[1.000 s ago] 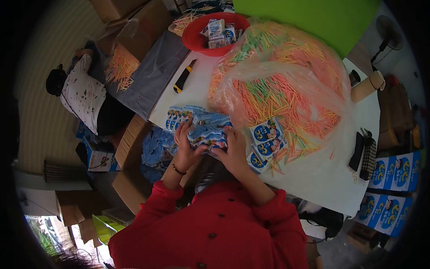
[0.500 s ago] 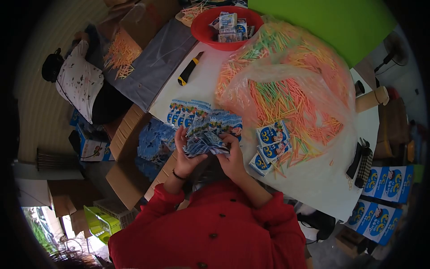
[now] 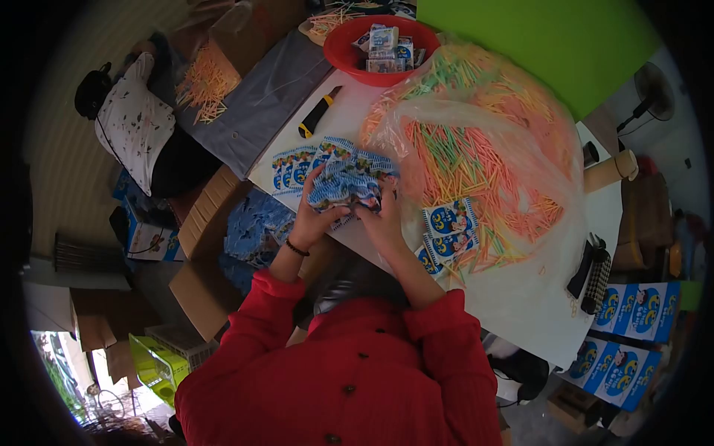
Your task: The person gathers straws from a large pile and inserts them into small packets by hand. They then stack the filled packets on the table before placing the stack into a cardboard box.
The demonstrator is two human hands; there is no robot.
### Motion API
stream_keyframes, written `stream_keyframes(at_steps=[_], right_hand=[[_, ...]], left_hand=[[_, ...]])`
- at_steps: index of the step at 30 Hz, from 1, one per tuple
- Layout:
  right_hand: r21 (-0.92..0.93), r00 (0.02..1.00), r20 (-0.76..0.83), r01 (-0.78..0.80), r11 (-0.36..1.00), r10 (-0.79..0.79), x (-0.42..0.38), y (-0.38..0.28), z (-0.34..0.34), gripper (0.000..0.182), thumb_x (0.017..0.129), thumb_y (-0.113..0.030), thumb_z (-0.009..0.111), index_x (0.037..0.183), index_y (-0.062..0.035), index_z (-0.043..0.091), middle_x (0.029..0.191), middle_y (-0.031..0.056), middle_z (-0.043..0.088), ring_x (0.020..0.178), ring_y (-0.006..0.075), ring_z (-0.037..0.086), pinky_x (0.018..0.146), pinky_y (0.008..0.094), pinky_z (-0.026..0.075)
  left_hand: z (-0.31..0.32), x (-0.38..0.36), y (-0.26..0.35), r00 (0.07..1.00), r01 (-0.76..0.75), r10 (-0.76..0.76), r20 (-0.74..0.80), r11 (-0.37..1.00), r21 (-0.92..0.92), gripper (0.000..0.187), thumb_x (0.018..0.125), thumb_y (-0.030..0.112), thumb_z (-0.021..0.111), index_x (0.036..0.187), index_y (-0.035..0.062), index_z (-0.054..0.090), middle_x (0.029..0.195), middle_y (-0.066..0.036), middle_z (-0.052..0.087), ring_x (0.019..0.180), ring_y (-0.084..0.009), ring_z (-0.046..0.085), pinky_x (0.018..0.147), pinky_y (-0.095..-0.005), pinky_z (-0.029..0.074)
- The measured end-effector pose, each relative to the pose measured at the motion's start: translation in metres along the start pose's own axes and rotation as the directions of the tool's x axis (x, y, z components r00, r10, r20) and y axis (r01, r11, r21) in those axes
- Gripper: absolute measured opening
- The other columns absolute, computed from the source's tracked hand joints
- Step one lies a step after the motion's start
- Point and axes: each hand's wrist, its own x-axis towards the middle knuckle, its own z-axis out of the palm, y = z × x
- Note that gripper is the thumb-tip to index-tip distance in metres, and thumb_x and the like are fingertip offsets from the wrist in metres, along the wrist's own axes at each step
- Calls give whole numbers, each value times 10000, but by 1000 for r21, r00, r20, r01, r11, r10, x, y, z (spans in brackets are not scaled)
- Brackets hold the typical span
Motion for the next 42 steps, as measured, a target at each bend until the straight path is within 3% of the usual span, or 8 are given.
stream_keyframes(at_steps=[3,13,15,25,27,30,40,42], right_hand=[[-227,979,136,178,958,-150,-22,30,-23,625,743,-26,726,1295,-23,434,1178,119,547,1070,229,566,902,339,468],[-355,850,429,470,808,-306,-22,-10,-28,725,694,-63,809,1316,-49,437,1311,135,459,1191,243,504,977,355,427],[-35,850,439,339,940,-291,-29,-14,-29,730,701,-82,815,1320,-54,428,1357,146,425,1231,257,475,1002,357,414],[103,971,173,148,984,-164,-44,-17,-33,644,700,-81,811,1260,-35,497,1287,149,500,1205,278,501,967,340,439],[16,925,311,-236,972,220,-37,-26,-41,686,704,-89,817,1292,-35,470,1326,153,476,1236,276,487,980,335,432],[-117,891,438,184,976,-116,-44,-49,-50,702,716,-99,816,1311,-34,450,1334,153,486,1228,268,505,987,333,430],[-201,947,322,66,977,3,-57,-2,-46,746,723,-85,801,1358,-52,411,1328,157,509,1246,265,499,1019,358,414],[-428,930,366,166,889,3,-57,9,-56,756,720,-63,780,1371,-51,396,1301,156,536,1208,266,535,993,351,434]], left_hand=[[-3,-19,-9,937,-341,320,136,923,177,1007,681,69,838,1462,56,203,1389,-182,424,1303,-277,431,1068,-391,362],[-11,-39,3,929,-326,270,253,922,211,790,691,60,816,1360,38,397,1283,-150,530,1216,-282,523,1028,-410,407],[15,-38,40,929,-324,292,226,938,120,815,688,65,816,1376,40,380,1277,-152,539,1213,-288,524,1023,-416,412],[7,-50,-11,977,-199,155,148,913,356,862,663,173,871,1367,33,393,1261,-154,562,1193,-283,523,1013,-392,383],[5,-42,-2,934,-320,232,272,883,344,757,681,196,864,1302,30,464,1264,-153,547,1163,-300,534,1011,-399,387],[26,-42,39,897,-417,346,274,870,264,697,687,208,856,1267,37,507,1236,-148,543,1150,-316,536,996,-393,402],[3,-46,17,871,-455,192,453,666,592,797,645,194,869,1320,51,471,1288,-140,501,1174,-293,525,963,-387,441],[12,-42,48,909,-230,-15,416,815,531,797,654,207,857,1330,58,463,1286,-130,505,1170,-276,534,945,-371,466]])
